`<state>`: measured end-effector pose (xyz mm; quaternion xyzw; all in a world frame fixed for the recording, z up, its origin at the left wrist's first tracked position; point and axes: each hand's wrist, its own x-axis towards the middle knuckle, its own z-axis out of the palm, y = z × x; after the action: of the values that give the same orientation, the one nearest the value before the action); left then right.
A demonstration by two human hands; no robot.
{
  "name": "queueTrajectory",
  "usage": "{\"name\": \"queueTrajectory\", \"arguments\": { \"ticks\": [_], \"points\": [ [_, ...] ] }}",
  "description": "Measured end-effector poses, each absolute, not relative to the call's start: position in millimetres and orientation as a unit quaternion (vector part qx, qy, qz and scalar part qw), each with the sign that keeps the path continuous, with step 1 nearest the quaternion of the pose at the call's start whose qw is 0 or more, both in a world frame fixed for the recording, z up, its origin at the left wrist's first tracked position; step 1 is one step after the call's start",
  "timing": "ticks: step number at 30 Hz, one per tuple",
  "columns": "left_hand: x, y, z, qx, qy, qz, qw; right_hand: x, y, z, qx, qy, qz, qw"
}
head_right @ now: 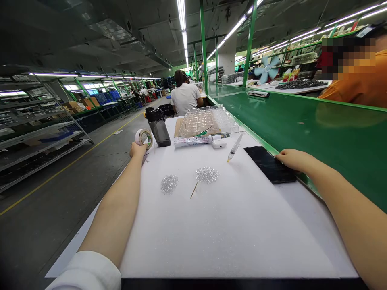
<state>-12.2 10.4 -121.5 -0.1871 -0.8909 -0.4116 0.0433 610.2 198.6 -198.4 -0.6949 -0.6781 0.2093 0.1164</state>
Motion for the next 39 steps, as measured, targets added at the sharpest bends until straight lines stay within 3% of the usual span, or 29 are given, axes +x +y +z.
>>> {"name": "queueTrajectory", "arguments": {
  "ticks": [8, 14, 20, 27, 34, 39],
  "points": [
    [-8.0, 9.9, -118.4, -0.200, -0.902, -0.377, 0.072, 606.7, 195.9, -194.3, -0.699, -0.674, 0.214, 0.105],
    [-3.4, 5.8, -115.8, -0.207, -0.913, -0.350, 0.031, 607.5, 196.6, -195.1, -0.701, -0.670, 0.218, 0.113],
    [0.6, 5.7, -112.0, -0.200, -0.901, -0.378, 0.074, 605.0, 192.6, -191.3, -0.705, -0.666, 0.216, 0.111],
    [1.2, 2.6, -111.8, -0.223, -0.915, -0.336, 0.026, 602.2, 191.3, -189.6, -0.707, -0.663, 0.219, 0.111],
    [4.3, 6.4, -110.3, -0.201, -0.901, -0.375, 0.083, 608.5, 196.8, -194.7, -0.701, -0.668, 0.224, 0.112],
    [0.8, 5.7, -113.3, -0.207, -0.911, -0.355, 0.042, 611.6, 202.0, -200.3, -0.696, -0.674, 0.216, 0.121]
  ]
}}
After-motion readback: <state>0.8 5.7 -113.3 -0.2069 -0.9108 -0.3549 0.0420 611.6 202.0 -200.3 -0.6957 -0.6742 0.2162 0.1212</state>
